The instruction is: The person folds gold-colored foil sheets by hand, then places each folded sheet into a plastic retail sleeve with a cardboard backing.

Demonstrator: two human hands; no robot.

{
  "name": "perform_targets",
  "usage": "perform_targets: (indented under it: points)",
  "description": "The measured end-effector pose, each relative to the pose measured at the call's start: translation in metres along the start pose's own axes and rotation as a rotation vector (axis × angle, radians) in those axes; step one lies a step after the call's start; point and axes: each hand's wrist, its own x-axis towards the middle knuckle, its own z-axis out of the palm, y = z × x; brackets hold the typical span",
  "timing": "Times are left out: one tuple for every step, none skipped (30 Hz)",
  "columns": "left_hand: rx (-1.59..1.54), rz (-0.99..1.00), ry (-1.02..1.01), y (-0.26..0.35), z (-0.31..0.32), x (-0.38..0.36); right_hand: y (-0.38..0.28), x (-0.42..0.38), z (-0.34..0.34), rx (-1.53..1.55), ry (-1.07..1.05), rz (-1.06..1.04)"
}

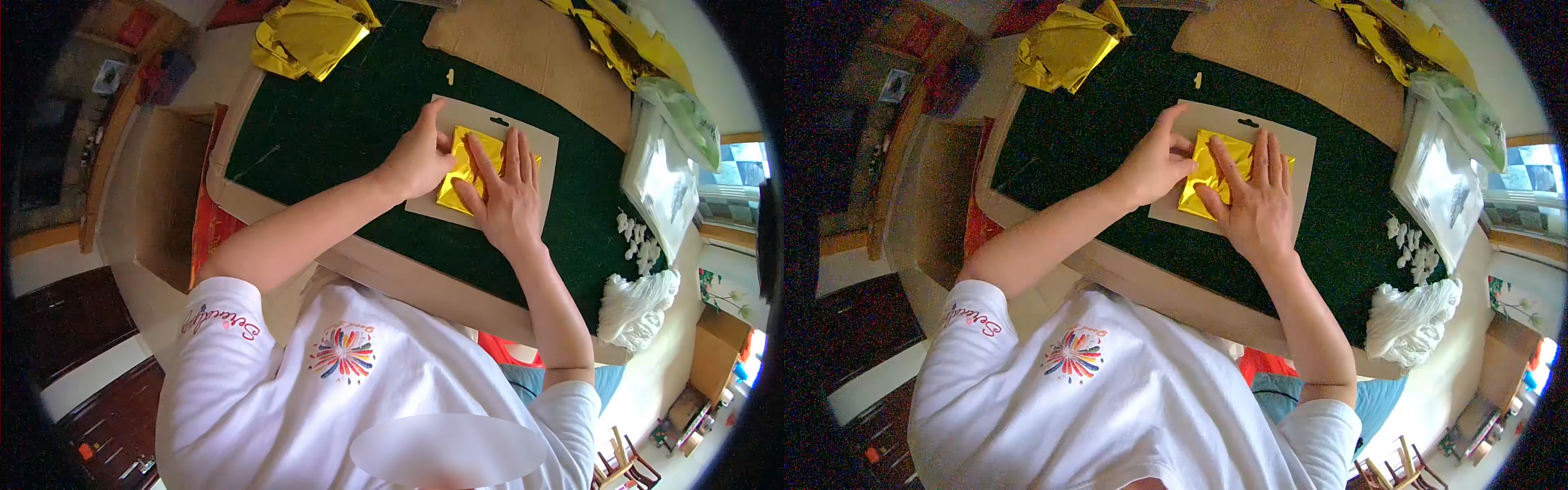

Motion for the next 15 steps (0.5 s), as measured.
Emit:
perform_targets:
  points:
    - [-0.008, -0.045, -0.045, 0.001, -0.002, 0.002, 0.0, 0.0, 0.0, 0.005, -0.003, 0.005]
    - [-0.016, -0.09, -0.09, 0.002, -0.004, 0.003, -0.001, 0.0, -0.001, 0.009, -0.007, 0.01]
    - [-0.017, -0.09, -0.091, 0.006, -0.006, 0.002, 0.0, 0.0, -0.001, 0.009, -0.008, 0.01]
    - [0.102, -0.002, -0.079, 0.012, -0.009, 0.001, 0.0, 0.0, 0.0, 0.011, -0.006, 0.009]
    - [0.222, 0.087, -0.066, 0.015, -0.011, 0.0, 0.0, 0.0, 0.0, 0.014, -0.004, 0.007]
    - [0.222, 0.087, -0.066, 0.01, -0.01, 0.0, 0.0, 0.0, 0.0, 0.014, -0.003, 0.006]
    - [0.362, 0.272, 0.055, 0.001, -0.008, 0.0, 0.0, -0.001, 0.0, -0.015, -0.025, 0.013]
    - [0.502, 0.459, 0.176, -0.006, -0.007, 0.0, 0.0, -0.001, 0.0, -0.043, -0.045, 0.021]
    - [0.503, 0.46, 0.175, -0.011, -0.008, -0.001, 0.0, -0.001, 0.001, -0.042, -0.044, 0.022]
    - [0.472, 0.474, 0.201, -0.014, -0.01, -0.003, 0.0, -0.001, 0.001, -0.043, -0.043, 0.022]
    - [0.439, 0.489, 0.226, -0.018, -0.012, -0.003, 0.0, -0.001, 0.002, -0.045, -0.043, 0.024]
    - [0.44, 0.491, 0.221, -0.017, -0.015, -0.007, 0.0, -0.001, 0.002, -0.044, -0.042, 0.029]
    - [0.382, 0.379, 0.157, -0.014, -0.018, -0.013, 0.0, -0.001, 0.002, -0.042, -0.05, 0.032]
    - [0.324, 0.266, 0.095, -0.011, -0.019, -0.018, 0.0, -0.001, 0.001, -0.04, -0.058, 0.033]
    - [0.324, 0.265, 0.094, -0.006, -0.019, -0.024, 0.0, -0.001, 0.0, -0.04, -0.06, 0.034]
